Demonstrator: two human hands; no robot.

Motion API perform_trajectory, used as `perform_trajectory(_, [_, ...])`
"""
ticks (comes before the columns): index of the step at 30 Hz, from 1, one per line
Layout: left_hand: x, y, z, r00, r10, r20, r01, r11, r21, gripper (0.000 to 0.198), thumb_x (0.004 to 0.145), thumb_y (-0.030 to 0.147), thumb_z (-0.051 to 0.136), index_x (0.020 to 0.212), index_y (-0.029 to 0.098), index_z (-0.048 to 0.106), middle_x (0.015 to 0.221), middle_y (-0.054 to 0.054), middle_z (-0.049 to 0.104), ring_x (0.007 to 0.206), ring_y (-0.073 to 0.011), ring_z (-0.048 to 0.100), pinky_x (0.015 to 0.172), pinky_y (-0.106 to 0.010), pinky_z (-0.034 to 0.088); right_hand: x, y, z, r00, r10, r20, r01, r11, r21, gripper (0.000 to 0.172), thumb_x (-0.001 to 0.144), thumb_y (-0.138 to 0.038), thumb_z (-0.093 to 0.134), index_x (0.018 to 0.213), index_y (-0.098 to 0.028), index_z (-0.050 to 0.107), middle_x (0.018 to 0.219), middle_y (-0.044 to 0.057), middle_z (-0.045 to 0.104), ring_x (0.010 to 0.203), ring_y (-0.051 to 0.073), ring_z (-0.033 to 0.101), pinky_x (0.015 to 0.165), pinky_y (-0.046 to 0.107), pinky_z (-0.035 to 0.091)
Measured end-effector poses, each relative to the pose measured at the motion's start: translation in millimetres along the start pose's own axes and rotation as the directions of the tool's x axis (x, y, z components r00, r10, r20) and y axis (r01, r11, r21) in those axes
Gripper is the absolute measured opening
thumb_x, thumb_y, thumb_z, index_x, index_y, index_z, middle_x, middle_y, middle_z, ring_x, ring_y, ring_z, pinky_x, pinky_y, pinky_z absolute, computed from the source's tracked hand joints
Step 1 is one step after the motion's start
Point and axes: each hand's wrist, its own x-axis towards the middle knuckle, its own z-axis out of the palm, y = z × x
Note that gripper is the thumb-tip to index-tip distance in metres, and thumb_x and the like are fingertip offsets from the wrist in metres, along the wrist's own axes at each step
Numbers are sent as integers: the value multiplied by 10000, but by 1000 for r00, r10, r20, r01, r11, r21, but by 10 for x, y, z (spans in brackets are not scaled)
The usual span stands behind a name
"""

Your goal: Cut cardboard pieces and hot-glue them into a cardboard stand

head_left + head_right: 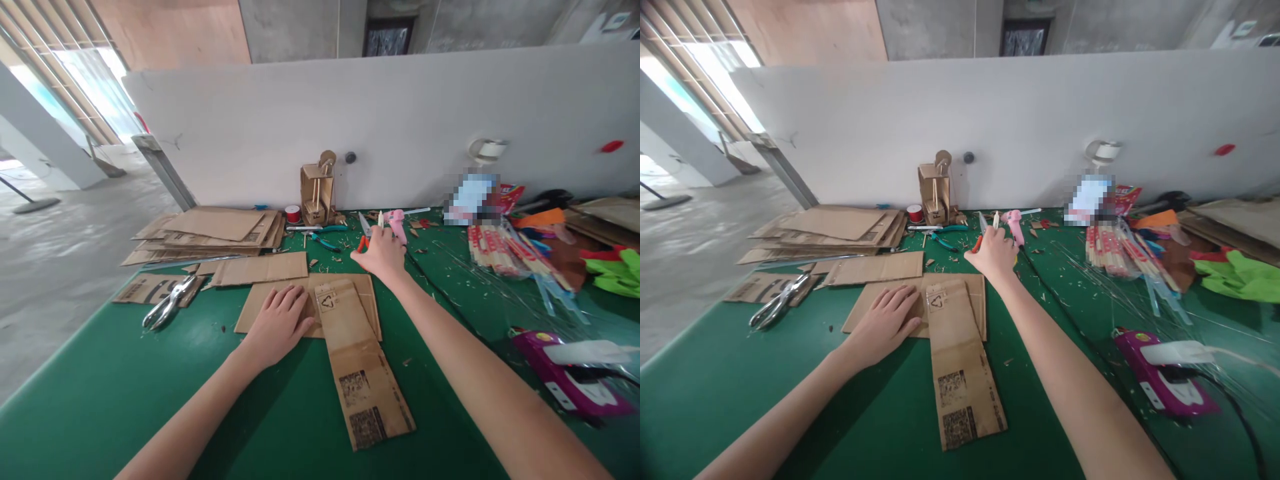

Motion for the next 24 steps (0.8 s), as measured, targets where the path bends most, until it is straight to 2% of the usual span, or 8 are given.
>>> perform_trajectory(4, [-37,57,-37,1000,0,-15,0,1000,17,479,940,464,340,1301,189,494,1377,-109,495,1270,-280,427,1069,-481,308,197,-71,235,1000,-1,7,1,997,-75,604,638,-475,679,1083,-119,478,1063,176,530,921,348,564,757,465,421])
perform_trajectory(8, [-40,77,-64,1000,-14,-13,15,1000,9,462,942,457,336,1272,187,514,1359,-106,512,1254,-279,440,1055,-475,322,253,-28,331,981,-193,27,195,978,-72,521,715,-318,643,1152,-86,479,1069,179,556,992,339,539,874,449,388])
perform_trajectory(10, [-35,65,-80,1000,-20,-20,20,1000,-15,443,944,448,333,1263,202,518,1350,-96,520,1245,-270,449,1053,-468,325,237,-5,325,958,-286,4,286,958,-20,485,778,-261,594,1204,-67,467,1098,199,562,1061,337,511,935,442,360])
perform_trajectory(13, [-25,56,-120,999,-42,-24,40,996,-78,417,946,431,332,1259,222,513,1322,-87,539,1211,-260,475,1029,-455,353,144,35,269,950,-311,-37,312,933,181,455,846,-273,527,1243,-63,457,1158,212,560,1107,313,502,948,420,376])
perform_trajectory(17, [-2,195,-176,999,-17,-29,12,985,-172,492,916,476,387,1342,238,437,1347,-99,506,1232,-275,454,1035,-476,354,-156,131,108,930,-359,71,274,811,518,386,860,-296,495,1210,-134,499,1077,125,630,966,232,598,864,363,449])
perform_trajectory(19, [1,330,-188,999,37,-17,-39,979,-200,576,885,535,418,1390,261,385,1412,-105,442,1294,-296,393,1070,-527,308,-369,192,-10,917,-376,134,226,766,602,321,858,-310,491,1146,-179,545,1013,80,656,893,210,620,814,343,465])
perform_trajectory(21, [-16,465,-194,994,108,10,-104,972,-210,636,849,585,452,1400,277,378,1458,-108,385,1345,-322,326,1093,-592,241,-584,259,-133,931,-344,118,183,725,664,271,861,-326,480,1087,-206,571,962,56,663,833,196,626,738,313,476])
perform_trajectory(24, [-75,602,-213,973,218,75,-197,954,-225,627,830,586,487,1380,297,408,1477,-93,364,1380,-326,270,1107,-641,156,-826,362,-277,965,-227,131,43,630,776,260,843,-377,530,1056,-233,566,781,12,643,697,175,611,578,263,455])
